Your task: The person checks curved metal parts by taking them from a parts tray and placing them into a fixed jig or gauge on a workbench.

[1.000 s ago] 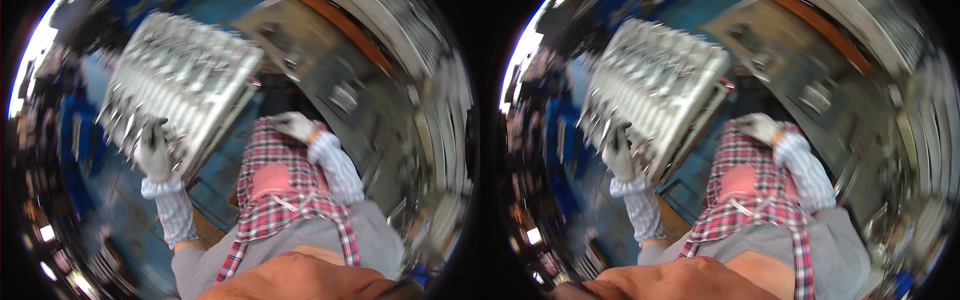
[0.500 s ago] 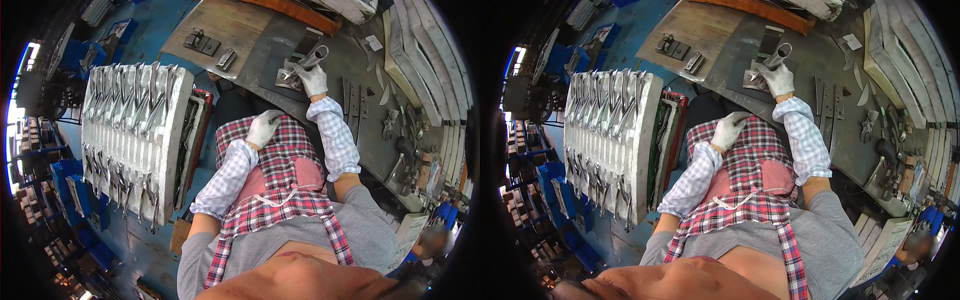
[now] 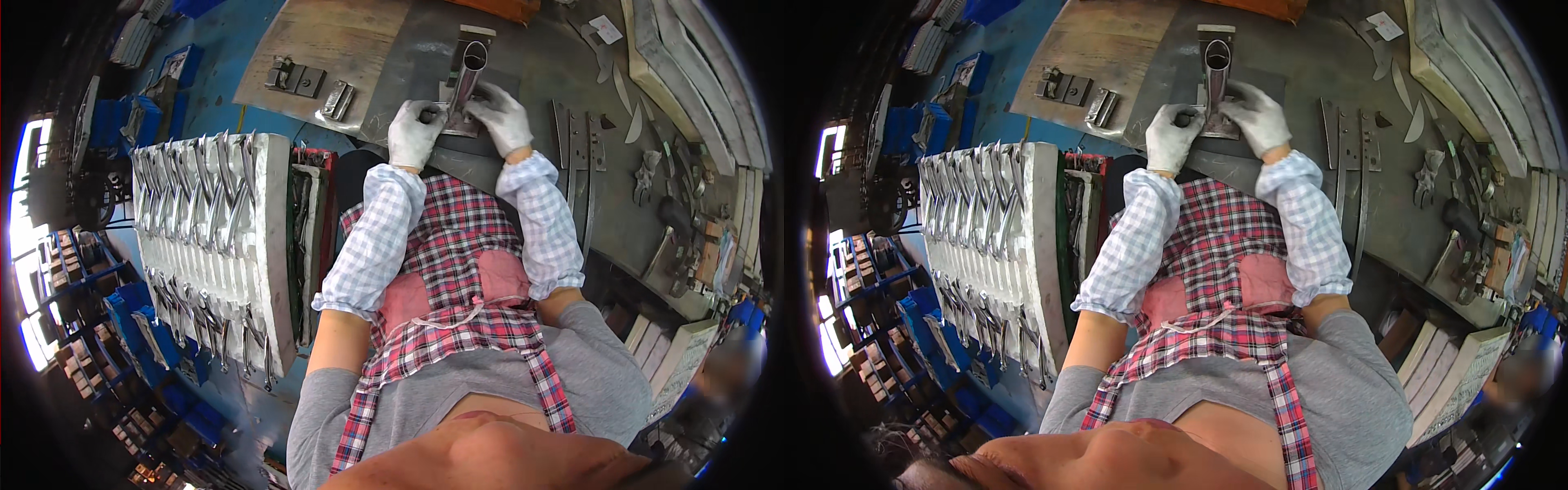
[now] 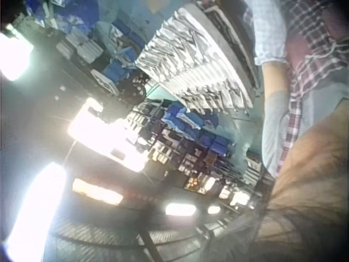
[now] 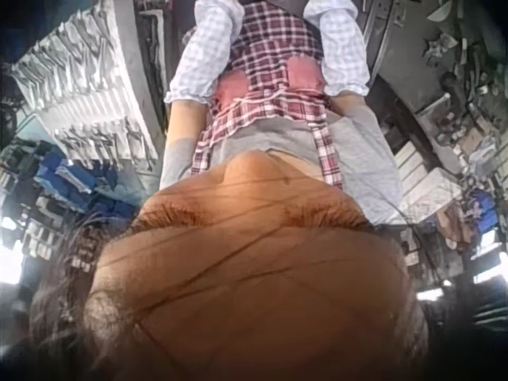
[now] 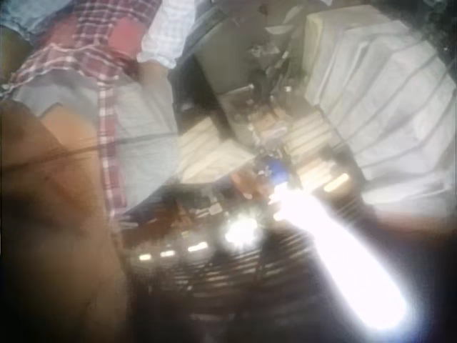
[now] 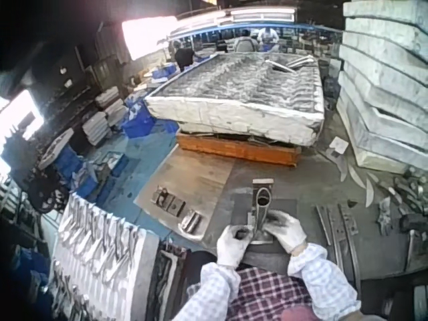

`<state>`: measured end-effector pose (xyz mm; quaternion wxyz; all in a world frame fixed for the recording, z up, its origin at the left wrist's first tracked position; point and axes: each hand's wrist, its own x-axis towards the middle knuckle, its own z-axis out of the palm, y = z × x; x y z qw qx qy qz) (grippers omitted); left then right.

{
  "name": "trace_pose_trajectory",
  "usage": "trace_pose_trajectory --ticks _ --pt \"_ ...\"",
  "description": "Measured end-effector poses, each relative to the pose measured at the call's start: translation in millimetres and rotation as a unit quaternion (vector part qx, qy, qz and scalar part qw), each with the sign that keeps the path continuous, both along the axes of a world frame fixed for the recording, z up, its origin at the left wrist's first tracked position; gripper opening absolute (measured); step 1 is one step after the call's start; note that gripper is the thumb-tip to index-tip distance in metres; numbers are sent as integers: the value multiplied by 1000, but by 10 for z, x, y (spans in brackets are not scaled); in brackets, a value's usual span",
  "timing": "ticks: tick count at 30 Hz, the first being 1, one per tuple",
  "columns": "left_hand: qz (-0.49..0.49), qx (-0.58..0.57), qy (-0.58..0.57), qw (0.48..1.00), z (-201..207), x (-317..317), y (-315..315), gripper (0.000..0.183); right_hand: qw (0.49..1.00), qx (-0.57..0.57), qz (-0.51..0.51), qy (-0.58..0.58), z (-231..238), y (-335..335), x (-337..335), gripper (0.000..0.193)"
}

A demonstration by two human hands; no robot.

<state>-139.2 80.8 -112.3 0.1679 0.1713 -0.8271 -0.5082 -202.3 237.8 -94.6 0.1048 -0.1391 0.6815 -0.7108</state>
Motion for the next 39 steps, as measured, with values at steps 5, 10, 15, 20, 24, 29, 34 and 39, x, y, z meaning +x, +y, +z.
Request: trace_pose_trajectory --ticks 5,10,15,20,24,29,34,39 --pt "19 -3 -20 1000 -61 20 4 24 937 253 -60 234 -279 235 112 28" --pt "12 2 -30 999 -56 3 -1 26 902 275 -101 317 -534 155 155 26" --pt "3 42 -42 998 -68 -6 -52 24 877 305 -119 353 -546 173 136 24" --pt "-17 30 -64 997 -98 -26 -117 26 880 292 -103 360 -530 176 138 25" --pt "-12 67 -74 995 -105 -42 -132 27 875 311 -98 358 -552 173 129 25" --pt "16 75 -85 993 -41 -18 -103 29 847 312 -85 422 -526 187 121 23" --pt "9 20 -61 998 -8 -16 -49 29 872 291 -101 380 -497 166 135 23" --pt "-39 -28 -48 998 -2 -18 -73 23 901 279 -127 306 -493 135 163 26"
